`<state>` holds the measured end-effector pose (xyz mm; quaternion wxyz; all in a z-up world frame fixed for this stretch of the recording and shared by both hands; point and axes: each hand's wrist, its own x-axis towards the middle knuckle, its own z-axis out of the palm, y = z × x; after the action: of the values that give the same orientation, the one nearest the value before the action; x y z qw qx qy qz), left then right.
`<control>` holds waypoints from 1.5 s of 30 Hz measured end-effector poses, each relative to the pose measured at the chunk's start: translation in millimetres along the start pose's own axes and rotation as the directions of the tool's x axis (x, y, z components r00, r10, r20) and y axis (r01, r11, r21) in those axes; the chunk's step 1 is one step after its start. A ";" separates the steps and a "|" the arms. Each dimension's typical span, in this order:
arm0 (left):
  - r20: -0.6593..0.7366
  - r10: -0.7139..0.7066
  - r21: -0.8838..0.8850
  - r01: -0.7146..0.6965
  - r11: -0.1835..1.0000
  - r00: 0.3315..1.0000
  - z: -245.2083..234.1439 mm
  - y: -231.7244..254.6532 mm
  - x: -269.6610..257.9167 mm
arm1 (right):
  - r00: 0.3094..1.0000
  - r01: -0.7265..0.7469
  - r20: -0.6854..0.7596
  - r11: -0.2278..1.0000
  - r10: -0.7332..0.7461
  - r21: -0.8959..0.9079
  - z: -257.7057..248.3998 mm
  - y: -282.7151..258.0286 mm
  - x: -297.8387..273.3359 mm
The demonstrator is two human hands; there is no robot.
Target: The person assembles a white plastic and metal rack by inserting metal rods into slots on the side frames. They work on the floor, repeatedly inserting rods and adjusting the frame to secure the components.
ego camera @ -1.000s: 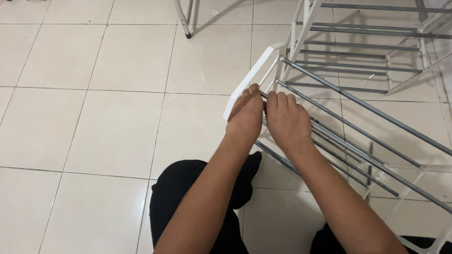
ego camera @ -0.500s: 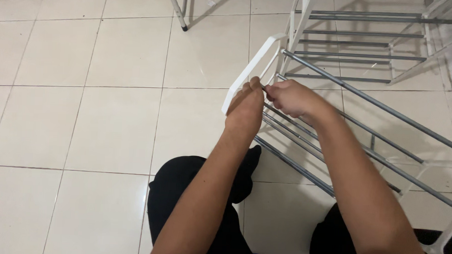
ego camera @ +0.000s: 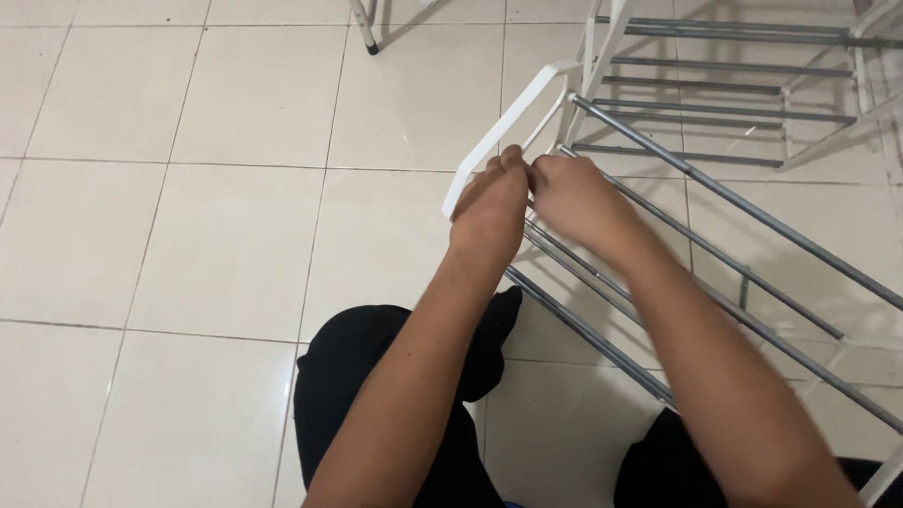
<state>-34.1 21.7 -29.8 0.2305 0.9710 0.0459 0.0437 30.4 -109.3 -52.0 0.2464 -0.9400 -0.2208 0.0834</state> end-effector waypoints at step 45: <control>-0.085 0.077 -0.073 -0.083 0.994 0.993 11.9 0.5 6.5 | 0.996 -0.050 0.072 0.996 0.055 -0.070 -40.5 -45.7 -18.5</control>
<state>-26.4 16.7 -39.7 0.2635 0.9599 0.0145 0.0945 7.6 -99.3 6.8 0.2038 -0.9496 -0.2075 0.1169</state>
